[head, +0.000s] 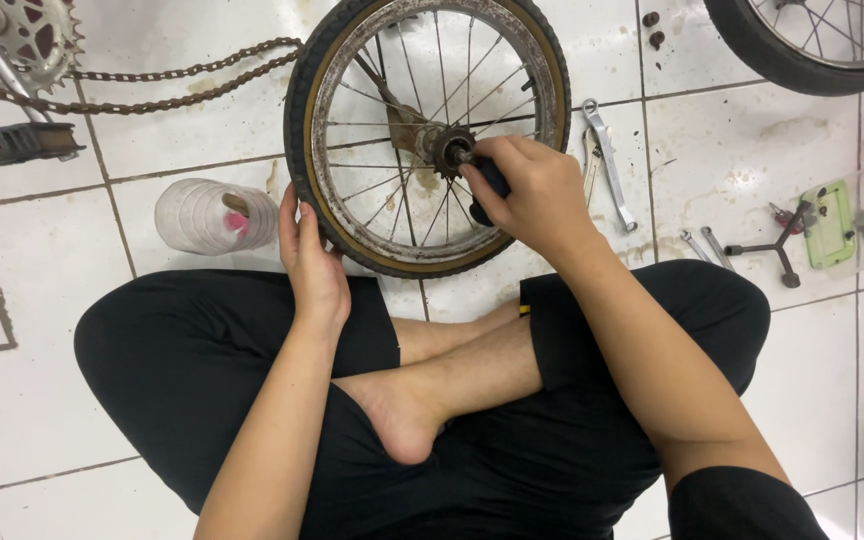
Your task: The person sits on the floor and cleans a bicycle wheel using a dark cloth. They wipe the tire, rim, and hub, then remove and clean the axle nut before placing it in a container. The person also uses a brush to scrub the wheel hub and spokes.
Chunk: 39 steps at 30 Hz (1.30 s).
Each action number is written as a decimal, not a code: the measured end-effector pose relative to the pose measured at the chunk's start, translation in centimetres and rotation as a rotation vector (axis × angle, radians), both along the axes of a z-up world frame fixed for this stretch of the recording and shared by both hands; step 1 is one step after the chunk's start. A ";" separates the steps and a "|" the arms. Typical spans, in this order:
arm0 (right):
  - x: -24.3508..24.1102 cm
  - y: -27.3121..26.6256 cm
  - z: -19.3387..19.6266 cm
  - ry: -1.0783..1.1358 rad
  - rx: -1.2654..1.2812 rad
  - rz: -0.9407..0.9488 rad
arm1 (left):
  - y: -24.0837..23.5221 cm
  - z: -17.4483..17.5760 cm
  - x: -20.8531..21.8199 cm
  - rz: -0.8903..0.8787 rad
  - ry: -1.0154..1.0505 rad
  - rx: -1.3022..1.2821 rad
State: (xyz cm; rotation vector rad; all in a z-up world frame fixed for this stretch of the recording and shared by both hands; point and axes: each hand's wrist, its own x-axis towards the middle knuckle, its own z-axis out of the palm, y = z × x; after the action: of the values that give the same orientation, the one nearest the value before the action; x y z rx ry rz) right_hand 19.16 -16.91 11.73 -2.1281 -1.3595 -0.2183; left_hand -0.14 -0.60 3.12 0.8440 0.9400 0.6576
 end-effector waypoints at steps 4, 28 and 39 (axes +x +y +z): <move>-0.4 0.3 0.6 -0.056 -0.026 0.023 | 0.0 0.2 -0.1 -0.004 -0.010 0.009; -0.3 0.4 -0.1 -0.129 -0.018 0.030 | -0.2 0.8 0.1 -0.001 0.021 -0.004; -0.3 0.2 0.1 -0.102 0.006 -0.013 | 0.0 0.7 0.1 -0.005 -0.002 0.005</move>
State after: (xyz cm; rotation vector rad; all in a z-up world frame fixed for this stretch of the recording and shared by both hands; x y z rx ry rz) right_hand 18.89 -16.70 11.86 -2.1468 -1.4015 -0.3398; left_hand -0.09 -0.64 3.77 0.8496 0.9343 0.6564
